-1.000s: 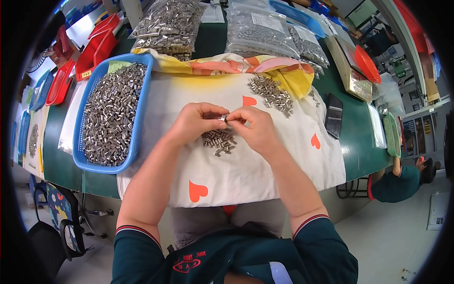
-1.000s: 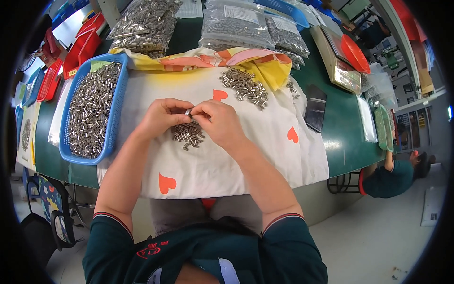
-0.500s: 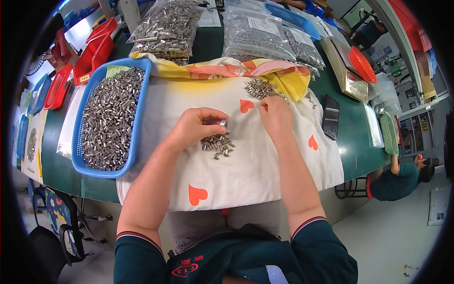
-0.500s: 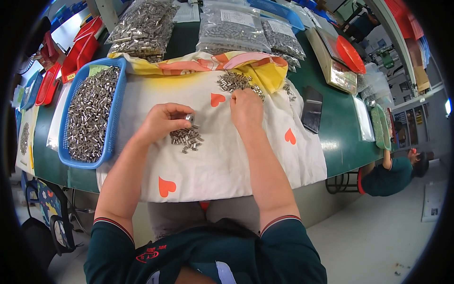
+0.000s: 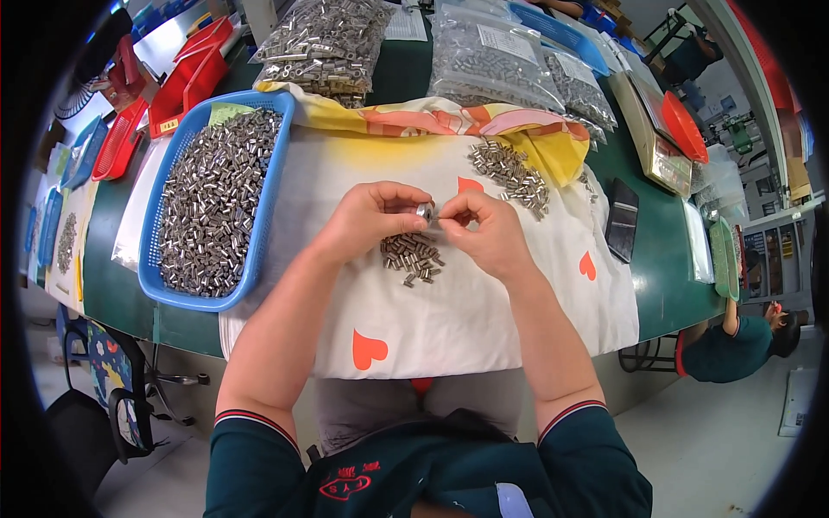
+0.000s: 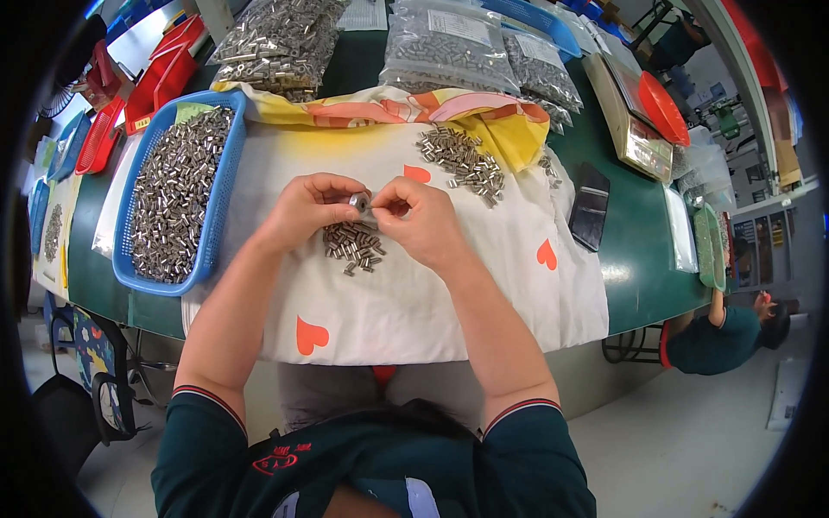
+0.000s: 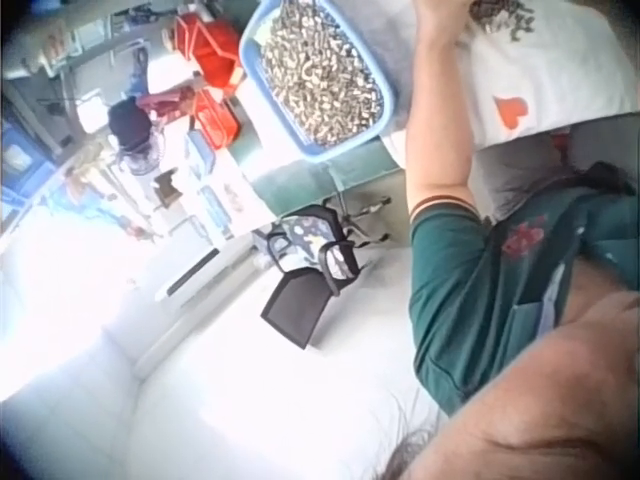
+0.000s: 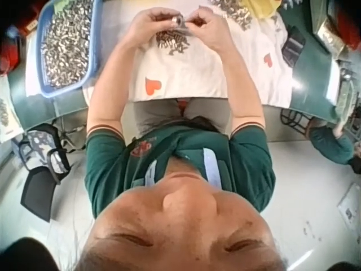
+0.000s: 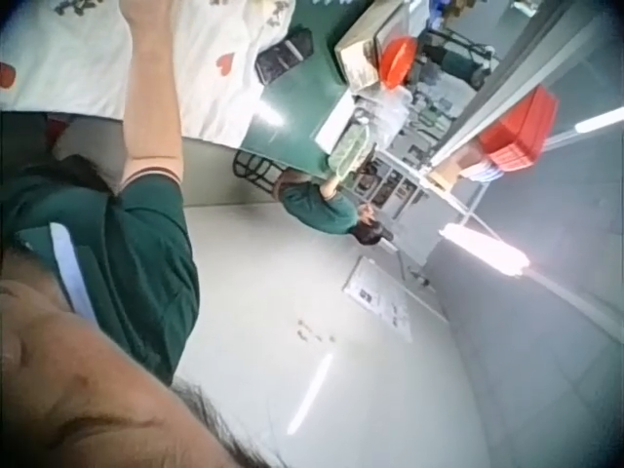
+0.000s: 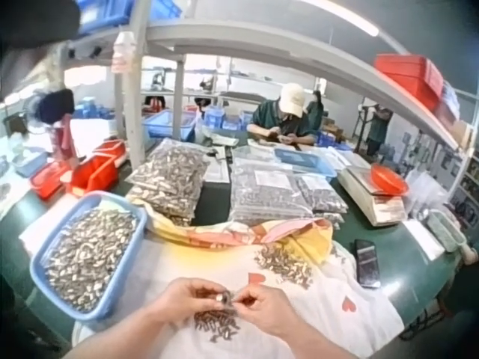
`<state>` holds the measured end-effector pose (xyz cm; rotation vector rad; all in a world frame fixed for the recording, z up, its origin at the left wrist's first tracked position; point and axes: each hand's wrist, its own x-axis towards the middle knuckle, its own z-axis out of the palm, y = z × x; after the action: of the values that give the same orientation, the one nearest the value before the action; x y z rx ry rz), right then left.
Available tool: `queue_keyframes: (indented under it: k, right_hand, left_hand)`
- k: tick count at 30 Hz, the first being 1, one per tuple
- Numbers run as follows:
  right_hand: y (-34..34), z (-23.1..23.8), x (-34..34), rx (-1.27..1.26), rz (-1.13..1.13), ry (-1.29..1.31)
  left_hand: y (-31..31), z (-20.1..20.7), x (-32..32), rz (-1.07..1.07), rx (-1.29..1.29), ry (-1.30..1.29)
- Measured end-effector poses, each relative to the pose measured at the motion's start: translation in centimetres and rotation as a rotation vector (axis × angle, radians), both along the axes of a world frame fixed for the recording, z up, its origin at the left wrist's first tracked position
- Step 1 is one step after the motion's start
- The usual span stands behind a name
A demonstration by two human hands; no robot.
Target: Sorting and inspecting small metal hardware components at a workbench.
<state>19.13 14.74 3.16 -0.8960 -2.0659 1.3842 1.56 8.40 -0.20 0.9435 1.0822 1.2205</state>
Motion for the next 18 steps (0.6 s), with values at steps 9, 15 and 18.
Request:
queue_keyframes:
  k: [9, 15, 18]
  right_hand:
    - [-0.92, -0.06, -0.54, 0.509, -0.039, -0.098]
    - [-0.98, -0.20, -0.67, 0.189, -0.078, 0.029]
    - [-1.07, -0.45, -0.85, 0.208, -0.070, 0.027]
  left_hand:
    - [-0.07, 0.31, 0.43, -0.015, -0.009, 0.095]
    - [-0.22, 0.51, 0.37, 0.001, 0.004, 0.065]
    - [-0.21, 0.34, 0.23, -0.004, 0.007, 0.039]
